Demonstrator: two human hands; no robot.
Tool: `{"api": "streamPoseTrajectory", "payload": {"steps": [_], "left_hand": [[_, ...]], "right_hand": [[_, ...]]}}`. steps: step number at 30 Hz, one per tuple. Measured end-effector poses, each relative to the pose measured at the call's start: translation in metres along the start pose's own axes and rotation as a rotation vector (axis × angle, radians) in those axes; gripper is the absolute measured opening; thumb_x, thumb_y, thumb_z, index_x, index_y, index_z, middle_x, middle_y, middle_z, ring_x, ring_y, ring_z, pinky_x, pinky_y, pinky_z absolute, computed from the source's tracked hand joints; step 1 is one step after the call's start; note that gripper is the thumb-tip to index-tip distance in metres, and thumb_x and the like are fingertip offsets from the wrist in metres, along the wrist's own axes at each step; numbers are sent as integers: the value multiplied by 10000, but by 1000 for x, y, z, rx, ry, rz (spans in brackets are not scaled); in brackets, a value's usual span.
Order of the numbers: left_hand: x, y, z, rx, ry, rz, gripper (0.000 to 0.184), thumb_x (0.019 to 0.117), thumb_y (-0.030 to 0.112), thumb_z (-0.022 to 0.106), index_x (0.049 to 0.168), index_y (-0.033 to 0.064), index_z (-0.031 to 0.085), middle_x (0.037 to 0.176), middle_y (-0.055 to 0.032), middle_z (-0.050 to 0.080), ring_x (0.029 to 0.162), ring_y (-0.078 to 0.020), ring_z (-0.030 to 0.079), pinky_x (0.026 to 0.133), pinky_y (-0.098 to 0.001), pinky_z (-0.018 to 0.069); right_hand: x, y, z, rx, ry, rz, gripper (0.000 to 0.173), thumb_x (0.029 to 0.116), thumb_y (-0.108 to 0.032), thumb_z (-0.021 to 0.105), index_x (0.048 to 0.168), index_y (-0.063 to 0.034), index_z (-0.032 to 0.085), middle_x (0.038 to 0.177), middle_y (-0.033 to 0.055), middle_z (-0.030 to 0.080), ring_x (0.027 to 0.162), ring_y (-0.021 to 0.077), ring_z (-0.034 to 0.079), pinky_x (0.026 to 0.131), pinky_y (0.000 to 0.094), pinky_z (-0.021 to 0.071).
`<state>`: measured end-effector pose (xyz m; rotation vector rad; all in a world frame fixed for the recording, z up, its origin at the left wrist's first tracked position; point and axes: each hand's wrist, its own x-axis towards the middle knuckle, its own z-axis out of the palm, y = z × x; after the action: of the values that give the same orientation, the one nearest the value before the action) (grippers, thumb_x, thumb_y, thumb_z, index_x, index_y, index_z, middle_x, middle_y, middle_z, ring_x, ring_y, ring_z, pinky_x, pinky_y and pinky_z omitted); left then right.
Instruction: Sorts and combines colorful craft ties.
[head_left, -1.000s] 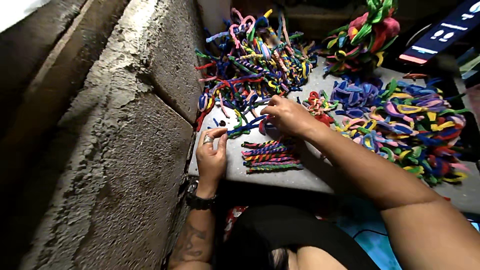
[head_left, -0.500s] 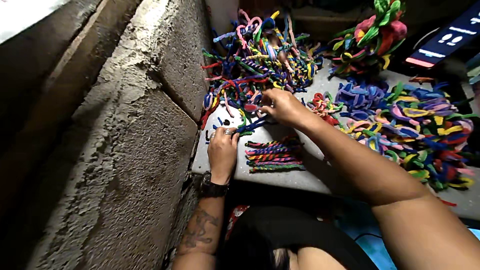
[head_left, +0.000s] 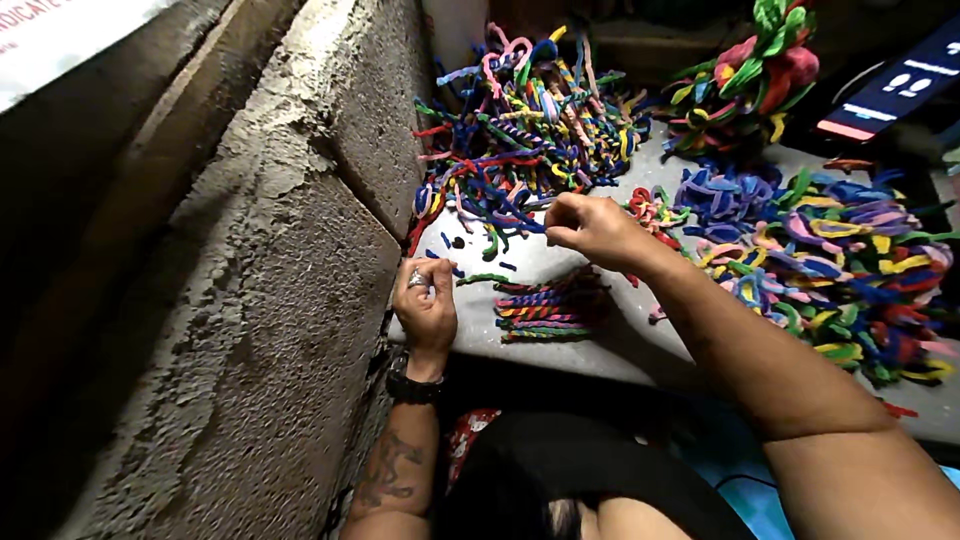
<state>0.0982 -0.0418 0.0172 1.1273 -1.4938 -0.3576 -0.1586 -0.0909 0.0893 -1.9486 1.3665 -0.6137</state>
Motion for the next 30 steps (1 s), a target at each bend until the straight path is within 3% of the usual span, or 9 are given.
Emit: {"api": "streamPoseTrajectory", "payload": {"steps": [2,4,6,9,12,20,24,26,30], "left_hand": [[-3,16,3,-187,-137,-145,298,1071,188,495,1092,-40,686,1066,-53,690,973,-43,643,879,-240,539],[-4,33,11,-410,-284,-323,344,1079,196,466,1308,-23,599,1208,-30,686,1024,-48,663,899,-258,554],[-2,45,17,-579,-320,-418,357,1081,185,476,1392,27,551,1244,2,703,1031,-67,693,895,-263,580],[7,54,20,-584,-310,-434,265,1078,181,508,1274,94,663,1076,46,742,827,-13,685,711,-178,569],[9,55,24,-606,-360,-491,234,1080,201,514,1168,116,713,858,75,707,614,29,572,546,-124,477],[4,62,31,-663,-512,-501,248,1051,93,533,1241,58,689,930,45,723,695,11,625,643,-153,540],[7,64,32,-682,-509,-472,166,1018,73,587,1115,89,721,846,63,712,627,17,596,586,-145,520],[7,66,34,-679,-506,-448,131,1009,69,603,1039,121,719,858,75,716,628,27,598,589,-136,521],[3,68,40,-679,-494,-399,121,1007,78,614,1035,127,721,892,75,722,687,16,627,649,-158,545]], "right_hand": [[-15,-13,5,241,-7,67,115,983,-78,625,1076,-12,639,910,83,689,786,148,675,762,362,582],[-35,-23,19,319,-16,65,100,981,-83,624,1065,-30,631,876,70,681,740,133,660,701,338,576],[-54,-26,33,336,-36,60,82,975,-83,641,1045,-41,634,848,53,667,711,106,635,665,307,555],[-74,-16,47,501,-47,86,69,969,-82,642,1030,-51,630,816,3,652,704,40,619,671,225,542],[-88,-9,51,723,-47,157,53,968,-71,638,1021,-68,634,819,-31,650,722,22,616,686,197,536],[-100,-11,44,944,-56,253,51,992,-22,579,998,-70,596,739,-34,643,657,28,620,652,190,543],[-104,-9,43,882,-70,226,44,982,-27,579,983,-68,596,730,-50,626,645,16,605,644,180,529],[-107,-8,44,853,-82,209,70,1026,-85,539,1031,-63,604,785,-51,641,693,12,622,671,180,538],[-115,-7,46,801,-157,189,253,1087,-225,469,1191,-43,612,866,-48,677,755,10,643,716,190,546]]}}
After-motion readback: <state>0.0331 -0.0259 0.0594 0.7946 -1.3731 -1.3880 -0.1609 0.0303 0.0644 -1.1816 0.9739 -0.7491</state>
